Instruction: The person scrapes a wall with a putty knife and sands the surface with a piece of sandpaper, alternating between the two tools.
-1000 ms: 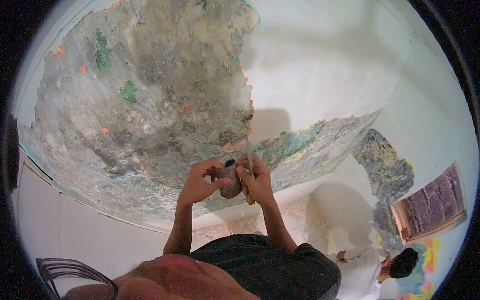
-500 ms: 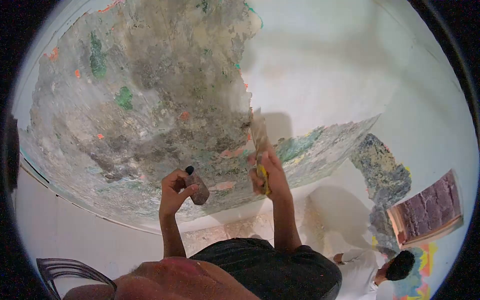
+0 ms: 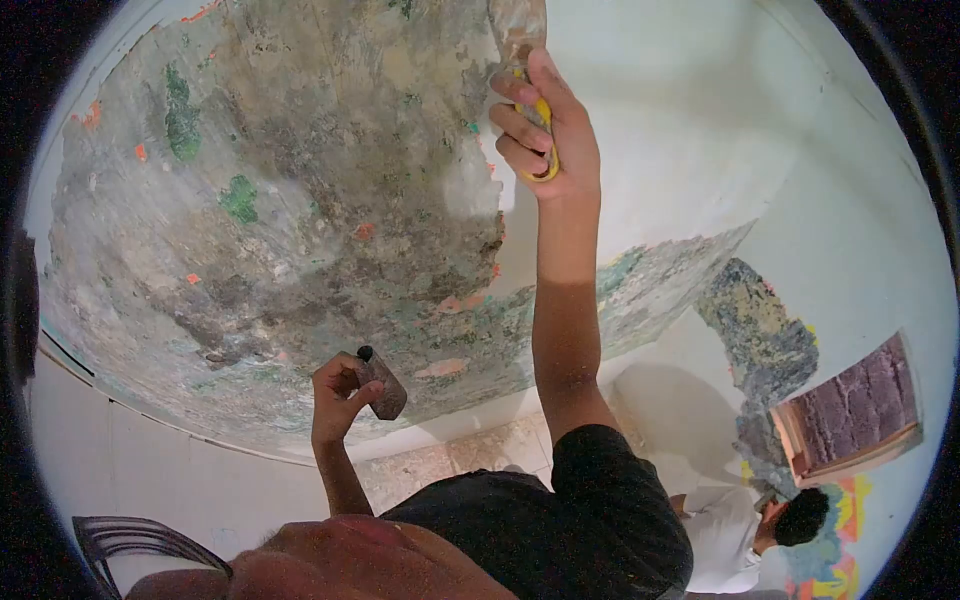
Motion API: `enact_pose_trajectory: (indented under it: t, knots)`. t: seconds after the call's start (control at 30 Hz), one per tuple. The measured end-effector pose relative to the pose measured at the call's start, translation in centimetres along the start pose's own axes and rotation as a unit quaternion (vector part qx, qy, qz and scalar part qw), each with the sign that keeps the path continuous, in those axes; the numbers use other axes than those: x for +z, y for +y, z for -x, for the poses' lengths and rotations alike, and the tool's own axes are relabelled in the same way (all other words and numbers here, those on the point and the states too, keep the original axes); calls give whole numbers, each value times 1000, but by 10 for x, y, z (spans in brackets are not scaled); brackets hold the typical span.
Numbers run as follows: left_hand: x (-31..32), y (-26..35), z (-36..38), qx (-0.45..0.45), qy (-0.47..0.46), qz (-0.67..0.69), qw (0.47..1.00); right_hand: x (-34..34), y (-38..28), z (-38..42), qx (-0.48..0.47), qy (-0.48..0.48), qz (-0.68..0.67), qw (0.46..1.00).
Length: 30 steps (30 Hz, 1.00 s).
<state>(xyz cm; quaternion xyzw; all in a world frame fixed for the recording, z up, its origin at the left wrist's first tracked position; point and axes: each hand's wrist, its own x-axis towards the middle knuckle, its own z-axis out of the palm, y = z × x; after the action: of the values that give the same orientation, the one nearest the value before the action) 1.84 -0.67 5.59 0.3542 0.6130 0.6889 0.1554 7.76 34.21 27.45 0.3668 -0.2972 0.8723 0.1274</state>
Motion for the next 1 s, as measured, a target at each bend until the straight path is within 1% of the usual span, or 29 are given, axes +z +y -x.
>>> enact_pose_trajectory:
  t: [0.03,0.13,0.23,0.33,0.43,0.6,0.67,0.73,0.93,1.0]
  knots:
    - [0,0,0,5,6,10,1000,1,-1,-3,1,-20,-16,1000]
    - [-6,1,3,5,18,28,999,-5,13,12,3,-7,-29,1000]
    - [-8,-1,0,7,18,21,1000,1,-4,-5,31,-51,-55,997]
    - [-7,1,-3,4,11,32,999,11,-6,-13,18,-6,-45,999]
    - [-5,-3,-5,8,5,41,999,6,3,5,20,8,-44,999]
    - [0,-9,-12,13,-15,53,998,11,-15,-22,43,-50,-45,997]
    - [0,-15,-14,26,-14,48,998,13,-12,-19,51,-27,-34,998]
    - [3,-9,-14,15,-10,46,999,16,-1,-1,55,36,-5,998]
    - [1,-11,-17,6,-15,43,999,18,-15,-27,83,-10,-31,996]
    - [3,-7,-16,7,-11,48,999,14,-2,-17,65,19,-11,998]
